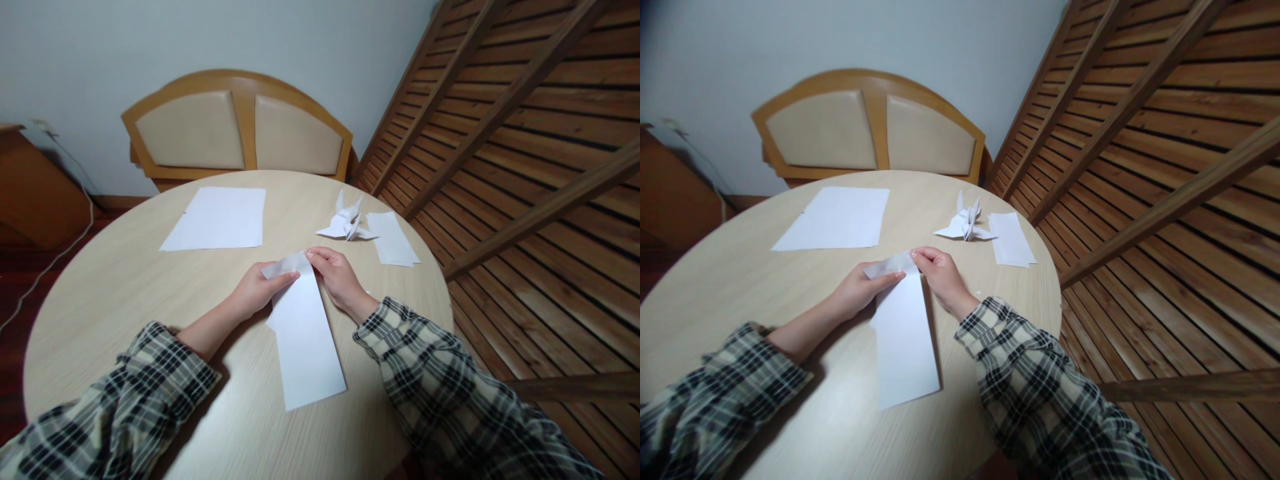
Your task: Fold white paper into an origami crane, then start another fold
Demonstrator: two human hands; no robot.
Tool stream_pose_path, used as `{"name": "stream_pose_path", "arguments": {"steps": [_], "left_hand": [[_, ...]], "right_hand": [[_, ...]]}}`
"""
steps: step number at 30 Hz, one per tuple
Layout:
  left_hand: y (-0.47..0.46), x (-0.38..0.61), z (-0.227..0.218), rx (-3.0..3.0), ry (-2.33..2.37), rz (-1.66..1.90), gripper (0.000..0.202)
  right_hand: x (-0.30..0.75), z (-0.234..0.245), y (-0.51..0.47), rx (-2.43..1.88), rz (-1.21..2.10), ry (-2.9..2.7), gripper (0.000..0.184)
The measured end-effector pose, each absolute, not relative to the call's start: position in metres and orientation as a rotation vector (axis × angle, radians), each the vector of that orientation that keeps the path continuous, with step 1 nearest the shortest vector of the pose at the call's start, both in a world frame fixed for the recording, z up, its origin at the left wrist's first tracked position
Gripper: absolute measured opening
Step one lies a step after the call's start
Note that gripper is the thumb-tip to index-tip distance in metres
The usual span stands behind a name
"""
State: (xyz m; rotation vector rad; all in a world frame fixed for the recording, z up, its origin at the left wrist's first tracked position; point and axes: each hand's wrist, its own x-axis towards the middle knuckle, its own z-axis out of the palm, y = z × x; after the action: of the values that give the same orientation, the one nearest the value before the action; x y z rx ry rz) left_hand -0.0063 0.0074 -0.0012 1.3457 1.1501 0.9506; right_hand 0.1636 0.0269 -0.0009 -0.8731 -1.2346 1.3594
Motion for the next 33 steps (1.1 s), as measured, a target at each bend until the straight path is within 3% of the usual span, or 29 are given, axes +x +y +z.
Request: {"name": "stream_pose_path", "arguments": {"steps": [11,24,29,33], "left_hand": [[0.008,-0.005,-0.002,1.268,1.118,1.016,0.032],[0.015,-0.010,0.007,1.181,1.153,1.114,0.035],[0.024,-0.032,0.020,1.632,1.235,1.295,0.036],[0.021,-0.037,0.029,2.388,1.123,1.033,0.021]], "right_hand": [[0.163,0.003,0.024,-0.828,1.440,-1.246,0.026],[0.170,0.007,0.025,-0.985,1.110,-1.608,0.021],[0.175,0.007,0.025,-1.038,1.110,-1.794,0.018],[0.176,0.005,0.023,-1.030,1.143,-1.924,0.017]]}}
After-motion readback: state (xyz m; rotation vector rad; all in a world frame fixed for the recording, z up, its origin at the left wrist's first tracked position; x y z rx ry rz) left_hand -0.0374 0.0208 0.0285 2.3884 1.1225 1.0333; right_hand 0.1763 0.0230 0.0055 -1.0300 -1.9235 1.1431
